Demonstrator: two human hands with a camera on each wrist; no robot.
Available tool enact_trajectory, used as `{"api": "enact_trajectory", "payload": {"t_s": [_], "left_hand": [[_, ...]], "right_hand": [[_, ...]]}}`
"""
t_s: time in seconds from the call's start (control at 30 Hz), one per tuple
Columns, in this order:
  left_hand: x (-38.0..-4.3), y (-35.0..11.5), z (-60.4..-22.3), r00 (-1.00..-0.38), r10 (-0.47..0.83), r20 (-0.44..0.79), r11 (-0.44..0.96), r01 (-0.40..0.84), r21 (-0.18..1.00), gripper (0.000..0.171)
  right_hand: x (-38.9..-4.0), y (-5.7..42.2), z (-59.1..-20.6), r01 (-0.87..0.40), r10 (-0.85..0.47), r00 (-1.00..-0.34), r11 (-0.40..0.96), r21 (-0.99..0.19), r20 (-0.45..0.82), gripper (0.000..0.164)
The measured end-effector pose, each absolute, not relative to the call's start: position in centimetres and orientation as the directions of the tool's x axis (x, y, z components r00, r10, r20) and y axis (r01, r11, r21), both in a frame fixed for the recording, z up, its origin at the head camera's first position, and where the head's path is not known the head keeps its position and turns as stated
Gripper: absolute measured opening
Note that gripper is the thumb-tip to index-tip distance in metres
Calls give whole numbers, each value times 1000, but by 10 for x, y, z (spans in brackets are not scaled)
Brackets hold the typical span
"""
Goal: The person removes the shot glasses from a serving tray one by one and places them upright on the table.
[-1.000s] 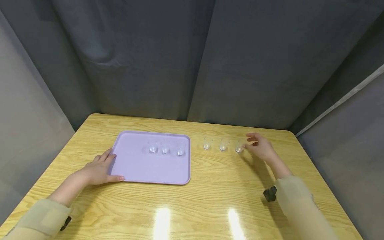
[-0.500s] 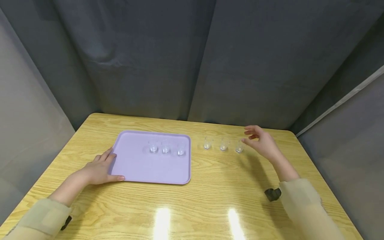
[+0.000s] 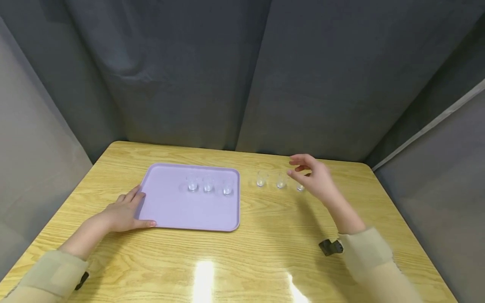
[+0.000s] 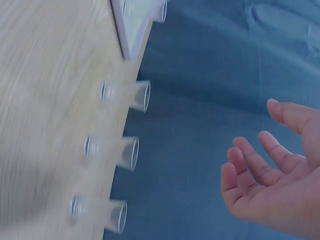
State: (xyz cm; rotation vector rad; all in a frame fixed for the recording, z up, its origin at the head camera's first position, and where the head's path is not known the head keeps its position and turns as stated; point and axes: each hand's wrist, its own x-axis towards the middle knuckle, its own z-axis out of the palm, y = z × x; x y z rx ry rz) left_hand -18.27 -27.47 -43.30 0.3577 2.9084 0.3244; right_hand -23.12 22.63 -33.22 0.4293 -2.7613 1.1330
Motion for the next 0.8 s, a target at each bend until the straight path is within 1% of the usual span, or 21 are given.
{"api": "enact_trajectory", "payload": {"t_s": [0.13, 0.37, 0.6, 0.8], "left_hand": [[-182, -273, -431, -952, 255, -172, 950, 212, 231, 111], [-186, -281, -443, -953, 258, -160, 946, 215, 242, 123], [-184, -276, -435, -952, 266, -154, 941, 222, 255, 115], [-185, -278, -438, -954, 252, -160, 947, 209, 245, 119]], "right_hand": [[-227, 210, -333, -313, -218, -950, 651, -691, 225, 40], [-222, 184, -339, -295, -231, -954, 618, -729, 191, 44], [-225, 161, -346, -300, -259, -949, 568, -767, 180, 47], [-235, 145, -354, -260, -268, -954, 523, -811, 133, 48]]}}
